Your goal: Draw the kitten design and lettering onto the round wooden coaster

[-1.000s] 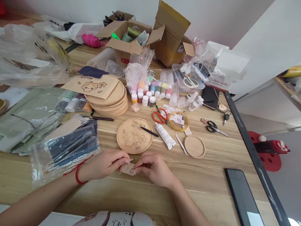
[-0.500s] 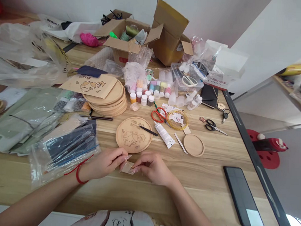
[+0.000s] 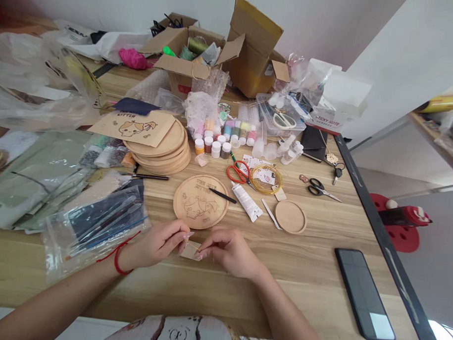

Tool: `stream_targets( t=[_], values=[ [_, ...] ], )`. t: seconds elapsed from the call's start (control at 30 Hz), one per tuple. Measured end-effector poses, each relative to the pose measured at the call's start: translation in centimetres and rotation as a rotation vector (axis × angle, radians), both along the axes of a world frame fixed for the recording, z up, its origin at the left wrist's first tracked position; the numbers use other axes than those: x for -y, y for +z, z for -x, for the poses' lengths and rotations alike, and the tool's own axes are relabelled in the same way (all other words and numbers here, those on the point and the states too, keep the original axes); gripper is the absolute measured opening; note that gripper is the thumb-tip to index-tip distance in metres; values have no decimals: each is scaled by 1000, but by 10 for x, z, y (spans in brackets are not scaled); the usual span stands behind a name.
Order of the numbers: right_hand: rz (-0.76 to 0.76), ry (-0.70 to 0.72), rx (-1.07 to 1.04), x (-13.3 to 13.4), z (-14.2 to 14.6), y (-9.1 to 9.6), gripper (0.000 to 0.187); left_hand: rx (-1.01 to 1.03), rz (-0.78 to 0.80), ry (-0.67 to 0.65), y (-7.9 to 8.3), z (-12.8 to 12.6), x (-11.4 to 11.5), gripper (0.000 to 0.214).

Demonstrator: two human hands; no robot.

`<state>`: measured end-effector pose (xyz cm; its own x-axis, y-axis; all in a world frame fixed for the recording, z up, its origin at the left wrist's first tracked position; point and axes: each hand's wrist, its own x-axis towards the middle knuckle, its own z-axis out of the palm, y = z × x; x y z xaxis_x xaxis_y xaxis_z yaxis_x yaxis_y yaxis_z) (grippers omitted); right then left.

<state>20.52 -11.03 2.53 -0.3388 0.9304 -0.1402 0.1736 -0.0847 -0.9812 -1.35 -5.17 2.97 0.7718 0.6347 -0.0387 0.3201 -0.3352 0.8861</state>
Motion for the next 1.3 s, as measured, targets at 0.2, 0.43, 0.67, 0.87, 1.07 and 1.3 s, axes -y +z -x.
stream_targets(
  t=[0.2, 0.43, 0.67, 0.87, 1.07, 1.3],
  values=[
    [-16, -11, -15, 1, 1, -1, 17, 26, 45, 25, -2, -1, 1, 34],
    [-100, -52, 76, 0, 2, -2, 18, 87, 109, 129, -10, 3, -5, 41],
    [-165, -140, 101, 0, 3, -5, 21, 253, 499, 121, -9, 2, -7, 50],
    [-207, -170, 101, 1, 5, -9, 20, 310, 711, 151, -15, -6, -3, 44],
    [-285, -143, 124, 1, 7, -7, 20, 341, 796, 126, -19, -12, 3, 50],
    [-380, -155, 165, 2, 8, -8, 20, 378, 811, 166, -18, -13, 3, 50]
  ],
)
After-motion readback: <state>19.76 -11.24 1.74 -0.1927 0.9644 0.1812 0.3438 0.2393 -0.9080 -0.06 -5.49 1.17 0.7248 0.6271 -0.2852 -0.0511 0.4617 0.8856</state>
